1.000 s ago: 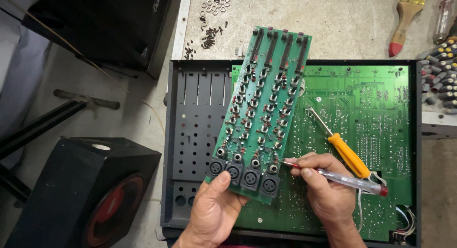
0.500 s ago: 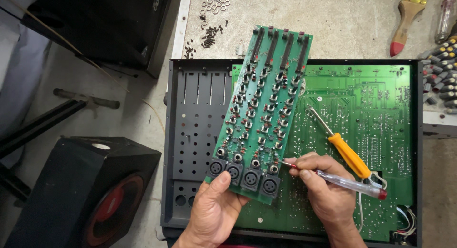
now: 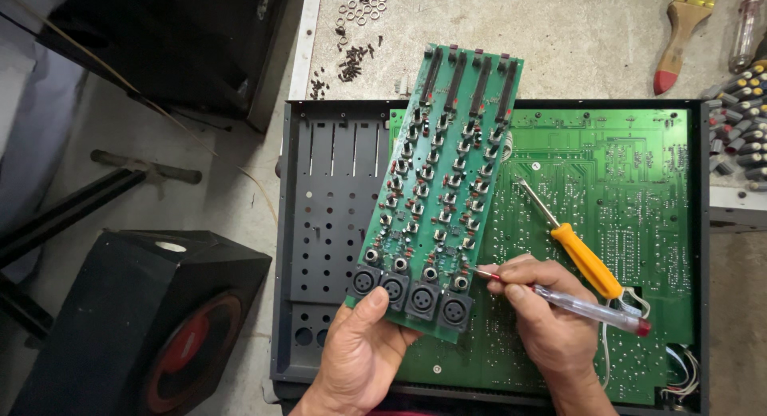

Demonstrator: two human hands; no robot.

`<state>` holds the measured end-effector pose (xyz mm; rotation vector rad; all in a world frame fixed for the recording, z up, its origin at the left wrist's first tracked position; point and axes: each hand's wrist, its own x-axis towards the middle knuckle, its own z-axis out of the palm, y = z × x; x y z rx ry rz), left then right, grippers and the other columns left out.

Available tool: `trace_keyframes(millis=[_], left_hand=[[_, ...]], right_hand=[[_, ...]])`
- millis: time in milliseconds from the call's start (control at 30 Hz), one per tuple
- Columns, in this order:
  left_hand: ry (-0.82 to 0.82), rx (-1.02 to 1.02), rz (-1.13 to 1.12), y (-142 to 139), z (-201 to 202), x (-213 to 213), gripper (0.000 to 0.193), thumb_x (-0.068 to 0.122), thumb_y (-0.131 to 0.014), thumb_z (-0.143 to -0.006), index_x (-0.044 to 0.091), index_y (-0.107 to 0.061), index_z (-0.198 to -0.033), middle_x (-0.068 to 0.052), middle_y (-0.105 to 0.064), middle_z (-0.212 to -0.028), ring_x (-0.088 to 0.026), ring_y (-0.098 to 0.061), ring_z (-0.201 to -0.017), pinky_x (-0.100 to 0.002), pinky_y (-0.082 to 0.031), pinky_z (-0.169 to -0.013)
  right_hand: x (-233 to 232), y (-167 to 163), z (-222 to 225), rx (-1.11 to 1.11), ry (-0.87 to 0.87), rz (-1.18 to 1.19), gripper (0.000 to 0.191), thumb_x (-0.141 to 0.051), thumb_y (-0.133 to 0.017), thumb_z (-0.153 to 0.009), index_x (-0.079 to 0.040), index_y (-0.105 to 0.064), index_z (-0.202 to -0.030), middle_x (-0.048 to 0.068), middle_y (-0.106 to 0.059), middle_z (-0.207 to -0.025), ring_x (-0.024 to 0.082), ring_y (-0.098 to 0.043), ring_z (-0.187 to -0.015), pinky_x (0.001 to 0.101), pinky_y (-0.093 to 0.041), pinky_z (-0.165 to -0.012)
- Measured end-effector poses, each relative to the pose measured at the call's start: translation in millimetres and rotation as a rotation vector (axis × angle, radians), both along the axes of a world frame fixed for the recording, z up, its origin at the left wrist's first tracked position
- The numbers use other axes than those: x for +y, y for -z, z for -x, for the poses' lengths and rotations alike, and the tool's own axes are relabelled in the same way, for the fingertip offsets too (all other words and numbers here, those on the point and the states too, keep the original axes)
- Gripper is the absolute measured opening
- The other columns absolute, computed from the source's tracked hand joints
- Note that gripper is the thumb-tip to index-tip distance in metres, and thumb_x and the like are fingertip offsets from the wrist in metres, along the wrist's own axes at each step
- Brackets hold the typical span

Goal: The person works on the circuit board of an opened audio mixer, using a screwdriver to unscrew and reposition XLR connector jacks on a green input board. They hold the board steady with one hand while turning the screwdriver with the other, working on the connectors one at a time across the clip.

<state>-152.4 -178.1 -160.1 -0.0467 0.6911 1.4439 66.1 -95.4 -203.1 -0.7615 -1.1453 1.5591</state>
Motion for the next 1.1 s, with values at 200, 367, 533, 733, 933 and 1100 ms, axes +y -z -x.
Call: trace_keyframes(millis=[200, 367, 533, 733, 933, 1100], left_hand=[[-0.004, -0.002, -0.001, 0.1, 0.2, 0.3, 0.043, 0.024, -0.062, -0.097, 0.002, -0.059, -0.133, -0.011, -0.070, -0.123, -0.025, -0.068, -0.110, -0.049, -0.055, -0.096], [0.001, 0.005, -0.016, 1.7, 0.6, -0.4, 0.042, 0.024, -0.062, -0.099, 0.000, -0.059, -0.132, -0.013, -0.071, -0.121, -0.026, -0.068, -0.109, -0.049, -0.055, -0.095], [0.012, 0.006, -0.026, 3.2, 0.8, -0.7, 0.040, 0.024, -0.061, -0.099, -0.001, -0.060, -0.131, -0.012, -0.071, -0.121, -0.026, -0.068, -0.110, -0.048, -0.055, -0.097], [0.007, 0.010, -0.015, 2.1, 0.3, 0.0, 0.039, 0.023, -0.060, -0.099, -0.001, -0.061, -0.130, -0.012, -0.071, -0.121, -0.025, -0.068, -0.110, -0.049, -0.054, -0.098], [0.000, -0.007, 0.007, 3.2, 0.6, -0.3, 0.040, 0.022, -0.060, -0.099, -0.002, -0.060, -0.130, -0.013, -0.071, -0.121, -0.026, -0.068, -0.110, -0.049, -0.053, -0.099], [-0.023, -0.030, -0.010, 8.7, -0.5, -0.4, 0.039, 0.021, -0.060, -0.098, -0.001, -0.060, -0.130, -0.012, -0.071, -0.122, -0.027, -0.067, -0.111, -0.050, -0.052, -0.100]], right_hand=[[1.4, -2.5, 0.9, 0.014, -0.034, -0.074, 0.015, 0.008, -0.062, -0.095, 0.006, -0.068, -0.109, 0.019, -0.070, -0.102, 0.028, -0.068, -0.101, 0.0493, -0.055, -0.108], [0.9, -4.5, 0.6, -0.094, -0.023, -0.043, 0.016, 0.009, -0.061, -0.093, 0.006, -0.068, -0.107, 0.019, -0.070, -0.101, 0.028, -0.070, -0.101, 0.0441, -0.055, -0.102], [-2.1, -1.6, 3.0, -0.116, 0.019, -0.004, 0.012, 0.009, -0.062, -0.095, 0.005, -0.067, -0.106, 0.019, -0.071, -0.104, 0.023, -0.069, -0.095, 0.0355, -0.056, -0.093], [-5.1, 2.5, 5.7, -0.231, 0.092, 0.035, 0.011, 0.004, -0.063, -0.096, 0.005, -0.065, -0.107, 0.018, -0.073, -0.106, 0.019, -0.071, -0.092, 0.0321, -0.058, -0.089], [-6.7, 3.7, 6.0, -0.268, 0.144, 0.180, 0.013, 0.001, -0.062, -0.097, 0.005, -0.066, -0.108, 0.018, -0.074, -0.103, 0.019, -0.072, -0.092, 0.0331, -0.058, -0.088], [-5.9, 8.7, 2.8, -0.011, 0.099, 0.178, 0.012, 0.002, -0.062, -0.098, 0.007, -0.065, -0.109, 0.019, -0.070, -0.104, 0.026, -0.071, -0.098, 0.0411, -0.055, -0.095]])
